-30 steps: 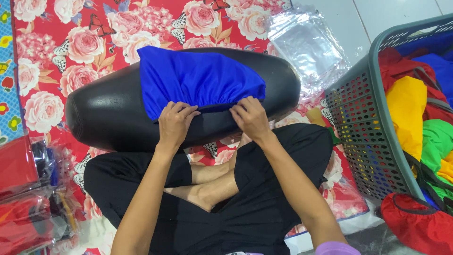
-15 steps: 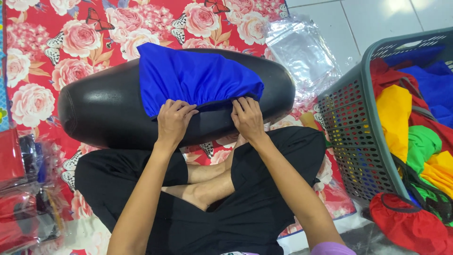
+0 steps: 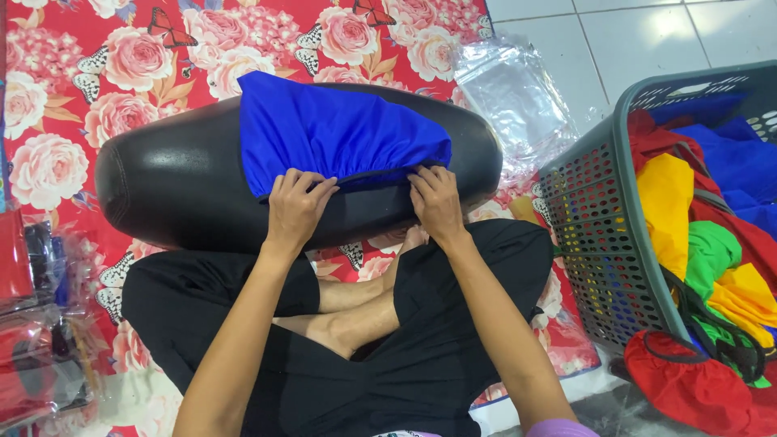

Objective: Fitting a blue elasticized fabric cover onto a black motorcycle seat.

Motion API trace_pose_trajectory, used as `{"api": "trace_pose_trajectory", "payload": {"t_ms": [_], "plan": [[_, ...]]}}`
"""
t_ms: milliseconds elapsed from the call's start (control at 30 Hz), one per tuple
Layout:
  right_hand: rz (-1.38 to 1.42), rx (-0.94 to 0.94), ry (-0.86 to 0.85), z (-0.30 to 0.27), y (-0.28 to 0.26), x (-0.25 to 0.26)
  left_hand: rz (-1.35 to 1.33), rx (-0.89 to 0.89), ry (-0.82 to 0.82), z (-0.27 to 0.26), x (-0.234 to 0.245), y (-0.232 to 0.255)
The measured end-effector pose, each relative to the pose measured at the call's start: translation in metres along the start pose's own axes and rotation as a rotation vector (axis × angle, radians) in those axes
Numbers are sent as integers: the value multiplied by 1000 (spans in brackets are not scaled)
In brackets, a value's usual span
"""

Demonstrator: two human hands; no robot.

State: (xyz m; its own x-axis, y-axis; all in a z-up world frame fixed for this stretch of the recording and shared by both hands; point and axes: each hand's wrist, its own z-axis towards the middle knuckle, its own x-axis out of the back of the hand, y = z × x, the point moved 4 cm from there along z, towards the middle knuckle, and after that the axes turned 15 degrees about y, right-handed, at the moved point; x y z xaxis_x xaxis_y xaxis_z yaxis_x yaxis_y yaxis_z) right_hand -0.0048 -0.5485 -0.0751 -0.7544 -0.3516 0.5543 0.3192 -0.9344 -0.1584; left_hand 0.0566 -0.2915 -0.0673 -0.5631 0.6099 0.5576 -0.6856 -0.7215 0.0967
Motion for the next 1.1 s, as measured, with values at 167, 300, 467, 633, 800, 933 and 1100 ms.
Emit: {"api": "trace_pose_trajectory", "payload": {"t_ms": [167,300,467,633,800,933,1100], "plan": [[143,-136,98,6,9,9,-33,-128,109,6,7,1],[119,-374,193,1,24,10,-63,-117,184,12,10,2],[278,-725,237,-3,41,13,-102,-99,209,15,15,7],[760,-1139,255,-18,66,-1,-116,-82,207,18,18,10],[725,-1160,362,-19,61,17,-112,-102,175,18,17,13],[515,-1255,217,-47,72,12,-118,-133,113,11,12,12],[341,-1321,80,-75,93,-18,-120,-152,95,10,18,9]]}}
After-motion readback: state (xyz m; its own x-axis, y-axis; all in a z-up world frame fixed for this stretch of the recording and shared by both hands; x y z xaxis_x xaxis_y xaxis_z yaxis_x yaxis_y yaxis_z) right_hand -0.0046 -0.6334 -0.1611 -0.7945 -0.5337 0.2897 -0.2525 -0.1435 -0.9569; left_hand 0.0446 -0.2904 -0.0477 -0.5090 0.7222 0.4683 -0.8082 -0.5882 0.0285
